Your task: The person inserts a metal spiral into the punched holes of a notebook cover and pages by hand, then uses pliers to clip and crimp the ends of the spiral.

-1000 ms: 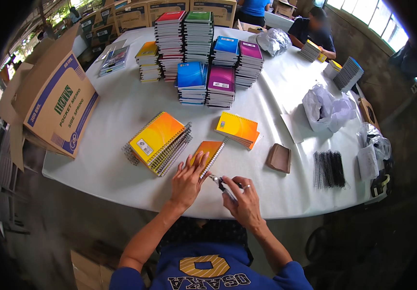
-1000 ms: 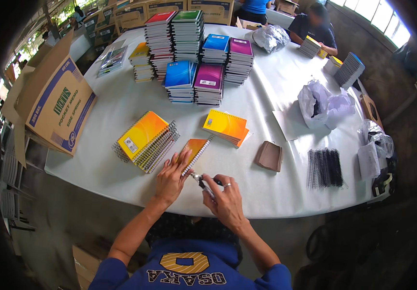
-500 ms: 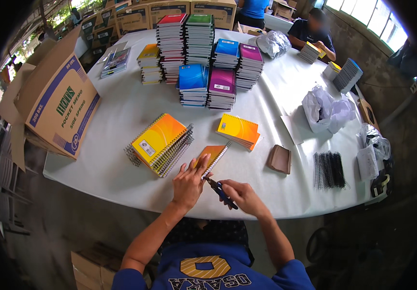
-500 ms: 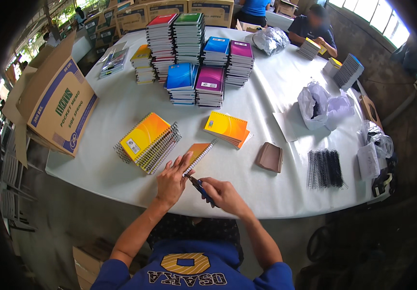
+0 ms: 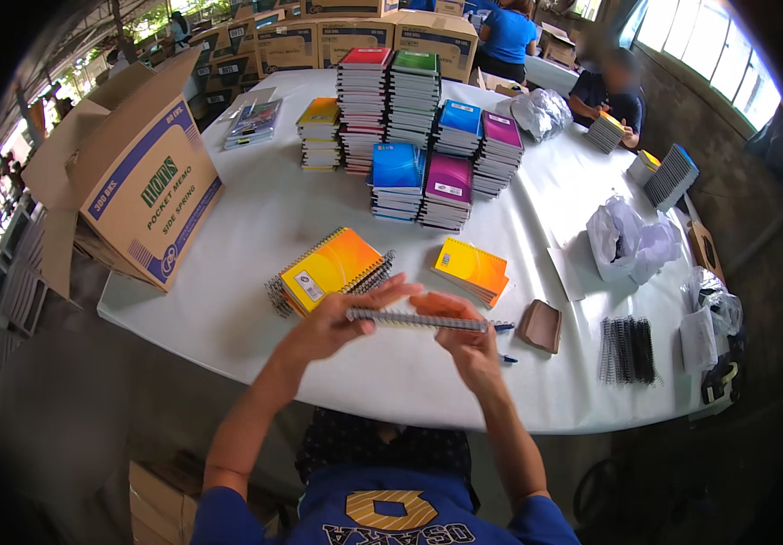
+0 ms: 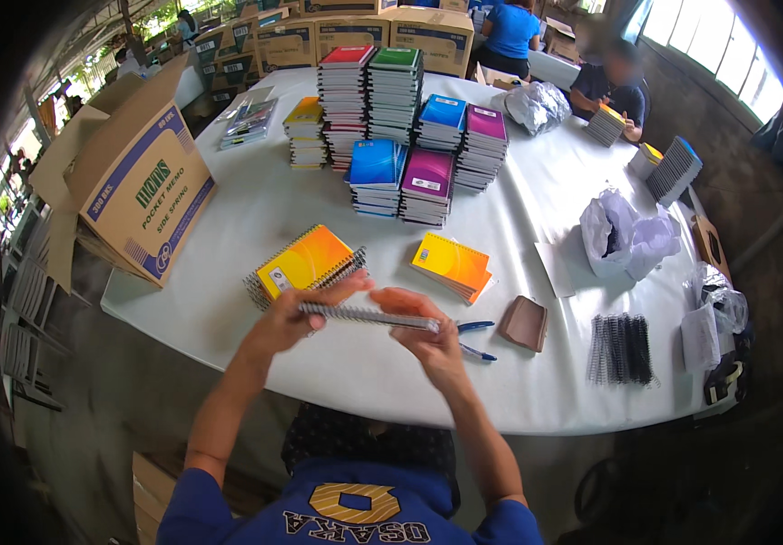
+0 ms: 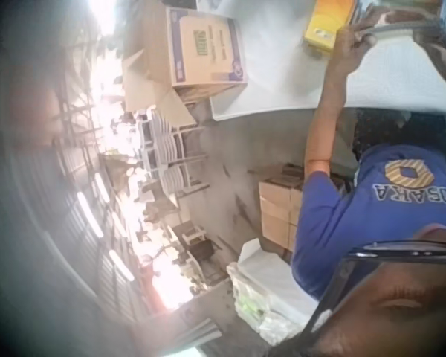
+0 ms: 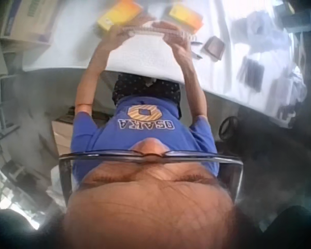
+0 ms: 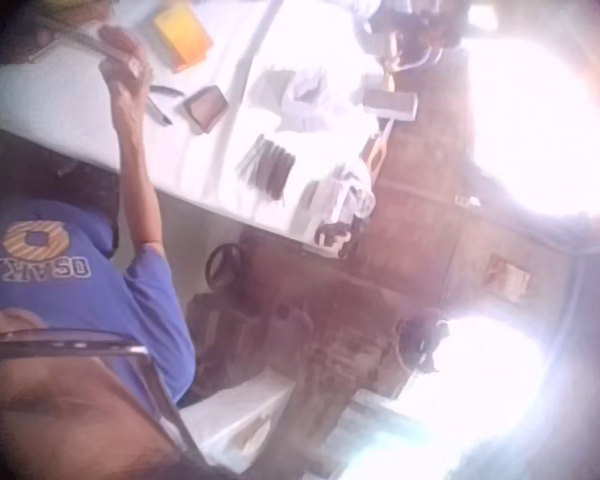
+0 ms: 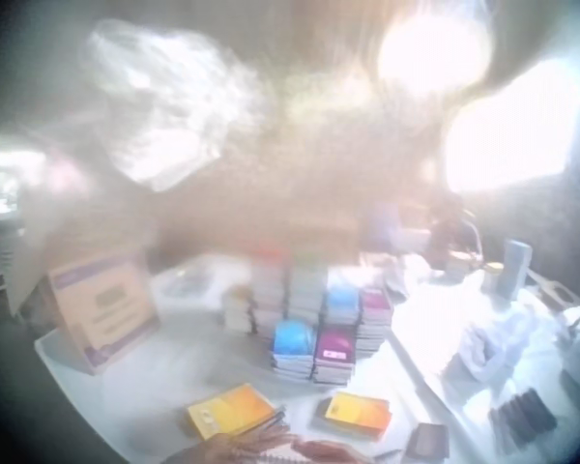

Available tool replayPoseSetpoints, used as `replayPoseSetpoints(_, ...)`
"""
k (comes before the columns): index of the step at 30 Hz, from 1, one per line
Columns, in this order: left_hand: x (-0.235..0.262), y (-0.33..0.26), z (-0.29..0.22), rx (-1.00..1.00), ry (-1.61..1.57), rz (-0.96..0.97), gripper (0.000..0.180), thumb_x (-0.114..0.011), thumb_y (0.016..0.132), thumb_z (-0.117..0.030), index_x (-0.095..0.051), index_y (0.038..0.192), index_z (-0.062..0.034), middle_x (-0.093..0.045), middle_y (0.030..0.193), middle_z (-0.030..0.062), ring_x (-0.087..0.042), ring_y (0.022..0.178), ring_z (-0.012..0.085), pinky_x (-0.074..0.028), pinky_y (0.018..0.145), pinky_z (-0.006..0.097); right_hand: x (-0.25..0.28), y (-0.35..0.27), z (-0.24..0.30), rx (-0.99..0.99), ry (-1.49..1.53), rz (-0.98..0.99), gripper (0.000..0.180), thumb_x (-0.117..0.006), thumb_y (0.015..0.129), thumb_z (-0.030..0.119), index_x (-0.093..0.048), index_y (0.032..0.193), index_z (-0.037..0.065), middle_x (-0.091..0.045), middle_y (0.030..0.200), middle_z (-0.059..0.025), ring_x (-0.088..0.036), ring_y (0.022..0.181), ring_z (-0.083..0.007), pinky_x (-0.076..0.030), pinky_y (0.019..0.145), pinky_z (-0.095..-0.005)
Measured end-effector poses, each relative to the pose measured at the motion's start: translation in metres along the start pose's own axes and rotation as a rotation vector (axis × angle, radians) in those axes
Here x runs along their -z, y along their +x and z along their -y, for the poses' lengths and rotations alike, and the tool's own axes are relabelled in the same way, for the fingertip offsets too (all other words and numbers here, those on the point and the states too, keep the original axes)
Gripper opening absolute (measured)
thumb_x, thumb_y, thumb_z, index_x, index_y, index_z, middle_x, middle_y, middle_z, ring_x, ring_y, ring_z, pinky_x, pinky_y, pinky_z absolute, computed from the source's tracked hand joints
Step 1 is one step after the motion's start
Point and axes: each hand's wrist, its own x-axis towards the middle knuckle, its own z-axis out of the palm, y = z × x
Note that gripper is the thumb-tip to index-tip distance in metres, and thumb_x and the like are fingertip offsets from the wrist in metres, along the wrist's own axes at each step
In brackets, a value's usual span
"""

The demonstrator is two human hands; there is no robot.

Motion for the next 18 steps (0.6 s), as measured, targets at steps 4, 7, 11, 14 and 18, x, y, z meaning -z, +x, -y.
replayPoseSetpoints(4,0.059,0.01,-0.002,0.1,0.016,-0.434,0.083,-0.055,0.094,-0.054,-0.031,0.149,0.0027,-0.048,0.143,0.0188,-0.044,0.134,0.0196,-0.032,0.113,0.036,-0.067,0.051,0.049,0.375,-0.303,-0.17,0.051,-0.071,0.078,-0.001,-0.059,0.128,0.004,-0.057,0.131,-0.0112,-0.055,0.116,-0.0278,-0.044,0.098,-0.0387)
replayPoseSetpoints(7,0.118,0.01,-0.007,0.359,-0.073,-0.389,0.082,-0.05,0.096,-0.056,-0.028,0.15,0.0017,-0.048,0.143,0.0188,-0.046,0.132,0.0185,-0.037,0.109,0.032,-0.088,0.086,0.062,0.729,-1.139,-0.121,0.05,-0.076,0.075,0.012,-0.062,0.122,0.007,-0.058,0.127,-0.0126,-0.056,0.113,-0.0288,-0.043,0.095,-0.0414)
replayPoseSetpoints(11,0.141,-0.009,0.016,0.628,0.215,-0.133,0.063,-0.07,0.091,-0.026,-0.045,0.143,-0.0001,-0.045,0.146,0.0166,-0.052,0.122,0.0142,-0.039,0.103,0.027,-0.089,0.075,0.031,0.587,-1.12,0.201,0.035,-0.074,0.083,0.014,-0.067,0.117,0.012,-0.06,0.124,-0.0096,-0.057,0.11,-0.0282,-0.042,0.095,-0.0411)
replayPoseSetpoints(14,0.135,-0.008,0.019,0.665,0.132,-0.199,0.065,-0.069,0.088,-0.007,-0.04,0.146,-0.0015,-0.057,0.133,0.0106,-0.056,0.105,0.0092,-0.044,0.092,0.022,-0.026,0.067,0.01,0.378,-0.946,-0.121,0.038,-0.078,0.078,0.023,-0.064,0.112,0.012,-0.062,0.115,-0.0089,-0.058,0.106,-0.028,-0.043,0.091,-0.0432)
replayPoseSetpoints(18,0.126,0.006,0.02,0.643,0.232,-0.179,0.066,-0.067,0.086,-0.003,-0.039,0.146,-0.0025,-0.064,0.125,0.0074,-0.055,0.104,0.0089,-0.043,0.095,0.023,0.085,0.07,-0.035,-0.131,-1.207,-0.573,0.035,-0.074,0.082,0.032,-0.063,0.1,0.005,-0.065,0.1,-0.0144,-0.062,0.09,-0.0355,-0.049,0.079,-0.0454)
